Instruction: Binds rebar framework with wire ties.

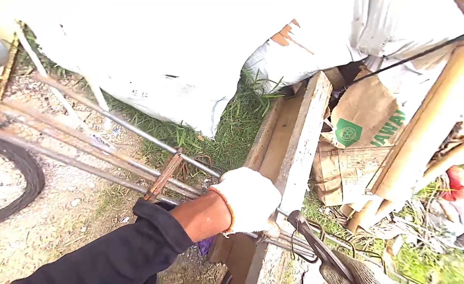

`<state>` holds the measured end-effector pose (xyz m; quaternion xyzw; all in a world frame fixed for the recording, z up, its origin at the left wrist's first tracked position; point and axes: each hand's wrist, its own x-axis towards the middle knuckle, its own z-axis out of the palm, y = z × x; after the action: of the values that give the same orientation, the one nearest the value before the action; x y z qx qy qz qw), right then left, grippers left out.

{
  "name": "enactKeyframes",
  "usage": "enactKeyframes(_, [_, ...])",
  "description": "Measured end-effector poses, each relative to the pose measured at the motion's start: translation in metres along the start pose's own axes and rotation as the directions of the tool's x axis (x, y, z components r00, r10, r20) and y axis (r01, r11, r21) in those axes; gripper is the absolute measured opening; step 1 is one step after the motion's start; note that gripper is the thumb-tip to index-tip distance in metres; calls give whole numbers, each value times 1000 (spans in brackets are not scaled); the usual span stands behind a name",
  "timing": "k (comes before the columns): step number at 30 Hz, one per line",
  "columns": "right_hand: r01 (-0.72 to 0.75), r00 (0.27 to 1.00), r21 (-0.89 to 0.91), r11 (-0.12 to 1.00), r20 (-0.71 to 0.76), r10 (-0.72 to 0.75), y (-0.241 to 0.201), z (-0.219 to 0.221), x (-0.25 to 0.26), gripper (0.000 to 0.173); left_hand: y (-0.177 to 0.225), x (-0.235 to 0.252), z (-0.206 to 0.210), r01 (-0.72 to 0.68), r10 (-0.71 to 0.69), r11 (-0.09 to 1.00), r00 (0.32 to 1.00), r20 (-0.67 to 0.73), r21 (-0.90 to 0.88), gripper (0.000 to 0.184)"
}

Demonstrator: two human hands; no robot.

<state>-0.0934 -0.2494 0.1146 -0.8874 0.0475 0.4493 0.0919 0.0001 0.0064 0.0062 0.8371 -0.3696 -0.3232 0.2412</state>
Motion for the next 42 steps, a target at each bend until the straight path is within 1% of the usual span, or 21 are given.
enactKeyframes(2, [27, 995, 45, 999, -97, -22, -5, 6, 0, 42, -1, 1, 2, 3, -3, 999, 1000, 8, 32, 53])
enactKeyframes(4, [21, 991, 15, 1000, -136, -19, -8, 14, 6, 42, -2, 2, 3, -6, 6, 998, 1000, 11, 67, 60])
enactKeyframes(8, [-6, 1000, -187, 982, 15, 9, -7, 25, 18, 44, -2, 4, 4, 0, -2, 997, 1000, 21, 80, 67])
enactKeyframes(10, [5, 1000, -159, 987, -29, -10, -7, 22, 16, 44, -2, 4, 4, 18, -19, 997, 1000, 15, 76, 67])
enactKeyframes(13, [25, 984, -119, 993, -173, -45, -6, 23, 13, 42, -1, 3, 5, 30, -31, 996, 999, 11, 85, 67])
enactKeyframes(14, [15, 987, -153, 988, -157, -39, -5, 25, 15, 41, 0, 4, 4, 34, -35, 995, 999, 17, 91, 68])
enactKeyframes(16, [-19, 999, -215, 976, -42, 11, -6, 25, 19, 43, 0, 5, 4, 32, -33, 997, 999, 18, 77, 69])
enactKeyframes(17, [-19, 1000, -214, 977, -17, 15, -6, 24, 19, 44, 0, 6, 3, 32, -33, 997, 999, 21, 77, 70])
enactKeyframes(18, [-9, 1000, -197, 980, -25, 4, -5, 24, 19, 44, 0, 6, 2, 36, -38, 996, 999, 26, 76, 71])
enactKeyframes(20, [25, 991, -144, 989, -124, -43, 0, 27, 19, 43, -1, 6, 3, 50, -52, 996, 998, 24, 73, 72])
enactKeyframes(22, [12, 986, -143, 990, -163, -36, 0, 28, 22, 42, -3, 7, 7, 52, -52, 996, 999, 8, 78, 72])
enactKeyframes(23, [-27, 993, -165, 986, -117, 8, -5, 26, 23, 42, -3, 8, 8, 52, -53, 995, 999, 10, 84, 72])
enactKeyframes(25, [-134, 989, -178, 975, 44, 144, -24, 9, 20, 44, -1, 7, 3, 60, -63, 995, 997, 38, 81, 74])
enactKeyframes(27, [-26, 996, -179, 984, -84, 11, -4, 21, 23, 45, -3, 8, 4, 70, -74, 994, 996, 42, 84, 75])
enactKeyframes(28, [2, 992, -146, 989, -126, -21, 2, 26, 22, 46, -4, 8, 5, 61, -63, 995, 998, 30, 75, 75])
enactKeyframes(30, [20, 984, -76, 997, -174, -33, 6, 31, 18, 43, -6, 6, 5, 29, -27, 999, 999, -27, 45, 78])
enactKeyframes(32, [12, 976, -15, 1000, -216, -15, 3, 38, 12, 43, -6, 1, 6, -20, 22, 1000, 984, -175, 9, 76])
enactKeyframes(34, [44, 958, 39, 998, -284, -31, -2, 45, 7, 42, -4, -4, 12, -94, 80, 995, 923, -376, -18, 65])
enactKeyframes(36, [102, 929, 96, 990, -364, -61, -7, 52, 5, 39, 3, -8, 19, -174, 134, 984, 855, -500, -33, 52])
enactKeyframes(39, [123, 891, 154, 980, -451, -41, -15, 62, 7, 39, 17, -8, 27, -246, 153, 964, 822, -549, -101, 35])
enactKeyframes(42, [89, 845, 146, 985, -536, 3, -26, 65, 10, 38, 27, -13, 23, -233, 68, 941, 840, -538, -246, 30])
